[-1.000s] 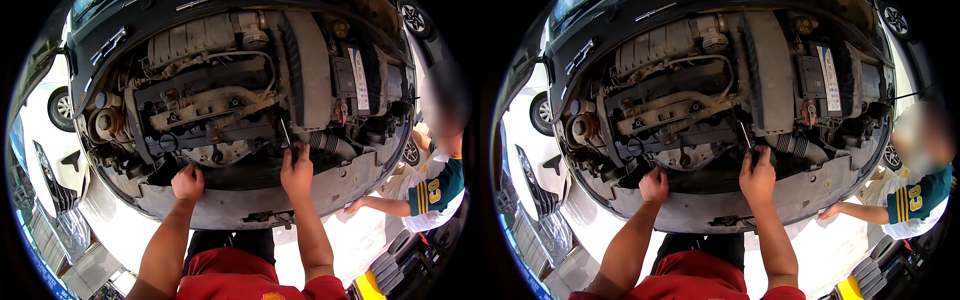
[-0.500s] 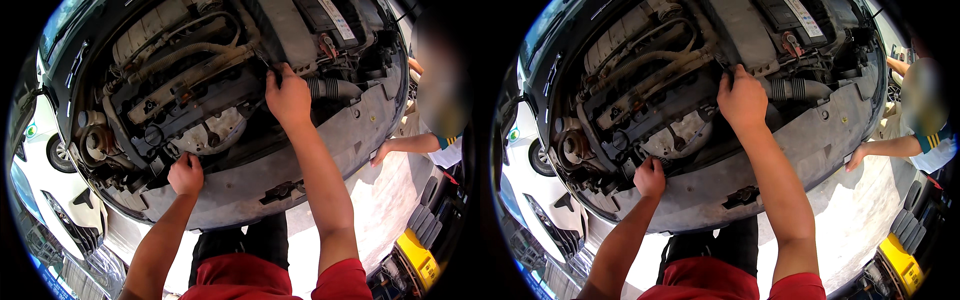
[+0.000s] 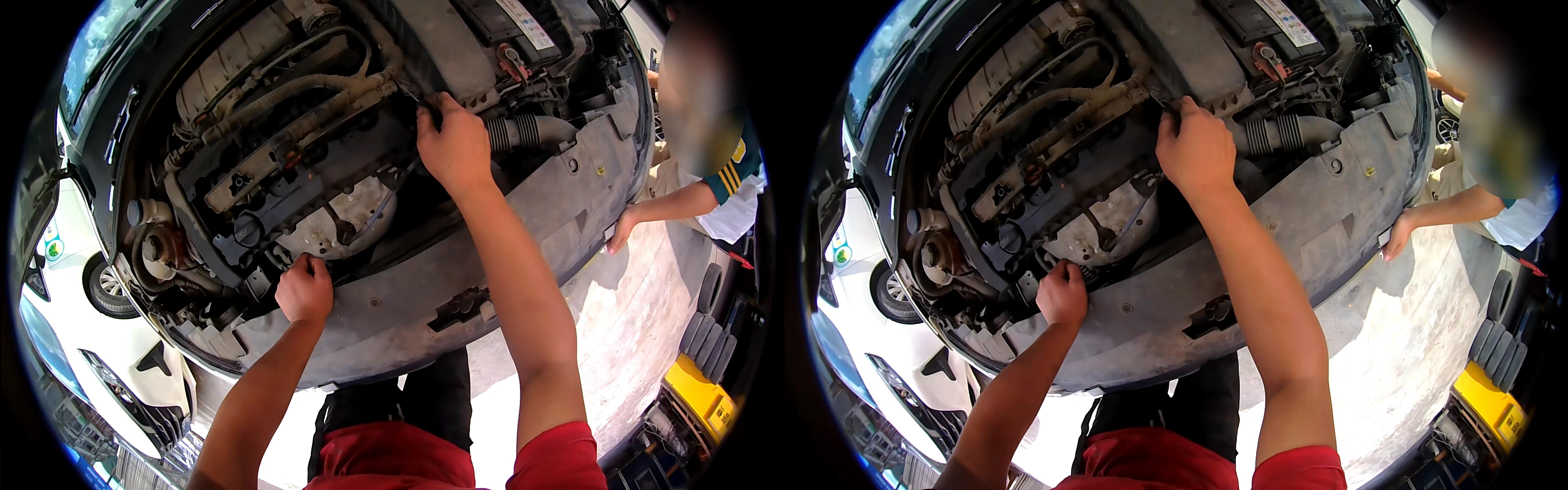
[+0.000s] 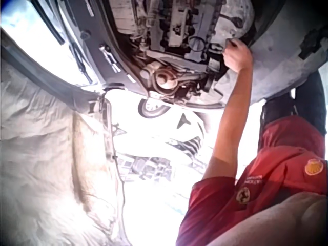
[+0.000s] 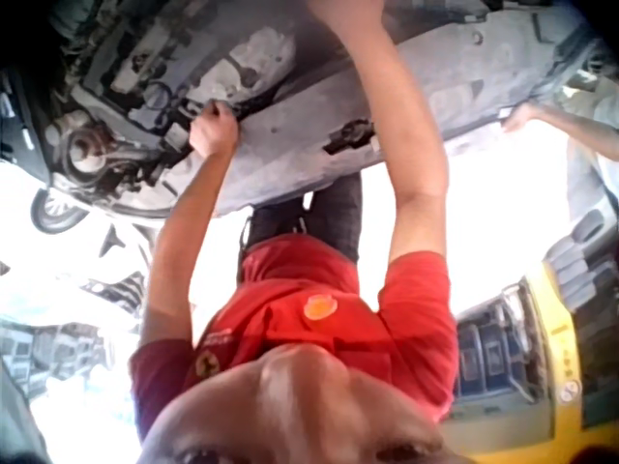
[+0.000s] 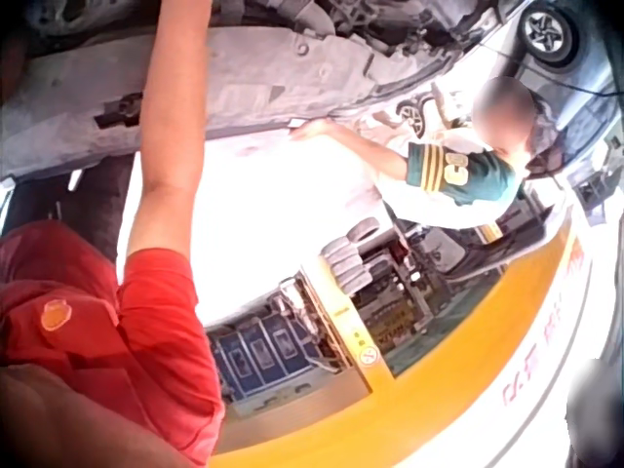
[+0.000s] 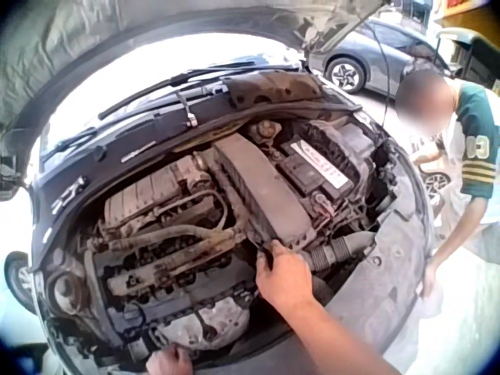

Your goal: The person disconnects electrical connectors and uses a socket wrench to remove and replace components from a car engine.

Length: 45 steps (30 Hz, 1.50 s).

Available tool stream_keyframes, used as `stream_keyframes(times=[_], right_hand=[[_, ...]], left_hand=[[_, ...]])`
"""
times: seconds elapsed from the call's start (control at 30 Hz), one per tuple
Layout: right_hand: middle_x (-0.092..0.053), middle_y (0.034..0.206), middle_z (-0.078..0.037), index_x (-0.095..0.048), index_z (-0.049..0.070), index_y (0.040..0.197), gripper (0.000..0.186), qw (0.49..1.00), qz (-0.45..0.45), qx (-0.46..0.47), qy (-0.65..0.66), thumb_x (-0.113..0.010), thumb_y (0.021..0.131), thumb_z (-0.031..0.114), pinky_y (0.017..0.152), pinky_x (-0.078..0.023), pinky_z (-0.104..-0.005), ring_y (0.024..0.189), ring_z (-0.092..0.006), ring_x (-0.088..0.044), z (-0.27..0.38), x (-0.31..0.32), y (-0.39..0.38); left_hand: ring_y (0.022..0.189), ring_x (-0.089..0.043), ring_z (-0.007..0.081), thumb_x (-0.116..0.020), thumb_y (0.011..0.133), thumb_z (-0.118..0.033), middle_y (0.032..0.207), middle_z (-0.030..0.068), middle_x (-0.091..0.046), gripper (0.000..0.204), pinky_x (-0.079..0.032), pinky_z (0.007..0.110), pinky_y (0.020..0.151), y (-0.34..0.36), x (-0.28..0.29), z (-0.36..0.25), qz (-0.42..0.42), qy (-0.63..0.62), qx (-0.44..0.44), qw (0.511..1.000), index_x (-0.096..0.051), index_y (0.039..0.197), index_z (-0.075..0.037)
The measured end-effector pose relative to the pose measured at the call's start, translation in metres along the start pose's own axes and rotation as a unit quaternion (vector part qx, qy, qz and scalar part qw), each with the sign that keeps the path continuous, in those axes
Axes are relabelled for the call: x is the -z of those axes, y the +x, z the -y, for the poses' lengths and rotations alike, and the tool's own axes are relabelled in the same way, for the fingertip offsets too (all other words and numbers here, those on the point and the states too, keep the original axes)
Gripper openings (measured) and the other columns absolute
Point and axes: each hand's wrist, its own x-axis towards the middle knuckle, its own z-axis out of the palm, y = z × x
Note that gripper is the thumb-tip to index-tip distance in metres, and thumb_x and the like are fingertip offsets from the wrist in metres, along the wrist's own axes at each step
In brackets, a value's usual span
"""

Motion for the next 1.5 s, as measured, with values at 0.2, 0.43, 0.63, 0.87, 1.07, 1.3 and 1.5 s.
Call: stream_keyframes(times=[0.2,0.43,0.63,0.87,1.07,1.3,1.5], right_hand=[[-0.074,0.104,-0.023,-0.069,0.002,0.119,0.034,0.999,0.027,-0.026,0.000,-0.060,0.097,0.026,0.089,-0.055,-0.0509,0.101,-0.0429,-0.069,0.002,-0.004,0.000],[-0.074,0.101,-0.022,-0.073,0.014,0.122,0.030,0.998,0.051,-0.032,0.021,-0.061,0.096,0.024,0.090,-0.055,-0.0491,0.100,-0.0425,-0.070,0.016,0.004,0.007],[-0.075,0.102,-0.021,-0.075,0.017,0.122,0.030,0.997,0.061,-0.035,0.031,-0.061,0.096,0.022,0.090,-0.055,-0.0483,0.100,-0.0415,-0.070,0.014,0.008,0.003],[-0.075,0.105,-0.021,-0.074,0.017,0.124,0.031,0.997,0.078,-0.016,0.009,-0.060,0.096,0.021,0.092,-0.055,-0.0473,0.101,-0.0414,-0.070,0.014,0.005,0.005],[-0.072,0.118,-0.023,-0.070,0.018,0.133,0.038,0.957,0.186,-0.141,0.174,-0.058,0.097,0.020,0.096,-0.054,-0.0448,0.108,-0.0391,-0.069,0.012,0.014,0.019],[-0.074,0.109,-0.022,-0.074,0.018,0.126,0.034,0.990,0.116,0.000,-0.076,-0.058,0.096,0.017,0.087,-0.058,-0.0459,0.099,-0.0394,-0.071,0.021,0.010,0.006],[-0.069,0.079,-0.018,-0.069,0.023,0.134,0.048,0.972,0.012,0.105,-0.208,-0.064,0.088,0.010,0.070,-0.059,-0.0460,0.078,-0.0364,-0.072,0.013,-0.016,-0.013]], left_hand=[[0.073,-0.067,0.0419,-0.053,0.094,-0.032,0.073,0.0151,-0.070,0.030,-0.052,0.052,0.066,-0.001,0.002,-0.002,0.003,0.001,0.002,1.000,-0.071,0.082,-0.011],[0.074,-0.068,0.0421,-0.053,0.093,-0.031,0.073,0.0156,-0.070,0.030,-0.052,0.052,0.066,-0.001,0.001,-0.001,-0.004,0.009,0.002,1.000,-0.071,0.081,-0.011],[0.072,-0.068,0.0418,-0.054,0.093,-0.031,0.073,0.0155,-0.070,0.030,-0.052,0.052,0.065,-0.001,0.001,-0.002,-0.007,0.009,0.000,1.000,-0.071,0.080,-0.011],[0.072,-0.068,0.0416,-0.054,0.093,-0.031,0.073,0.0151,-0.070,0.030,-0.052,0.052,0.064,-0.002,0.003,-0.003,-0.014,0.003,-0.010,1.000,-0.069,0.078,-0.010],[0.073,-0.068,0.0418,-0.054,0.093,-0.031,0.073,0.0155,-0.070,0.030,-0.052,0.052,0.064,-0.001,0.002,0.000,-0.009,0.007,-0.005,1.000,-0.070,0.080,-0.010],[0.074,-0.069,0.0421,-0.054,0.093,-0.031,0.074,0.0158,-0.071,0.030,-0.053,0.052,0.066,-0.001,0.002,-0.001,-0.004,0.003,-0.009,1.000,-0.071,0.080,-0.010],[0.075,-0.069,0.0420,-0.054,0.093,-0.031,0.075,0.0162,-0.071,0.030,-0.053,0.053,0.067,-0.001,0.003,-0.001,-0.003,0.005,-0.005,1.000,-0.071,0.081,-0.011]])
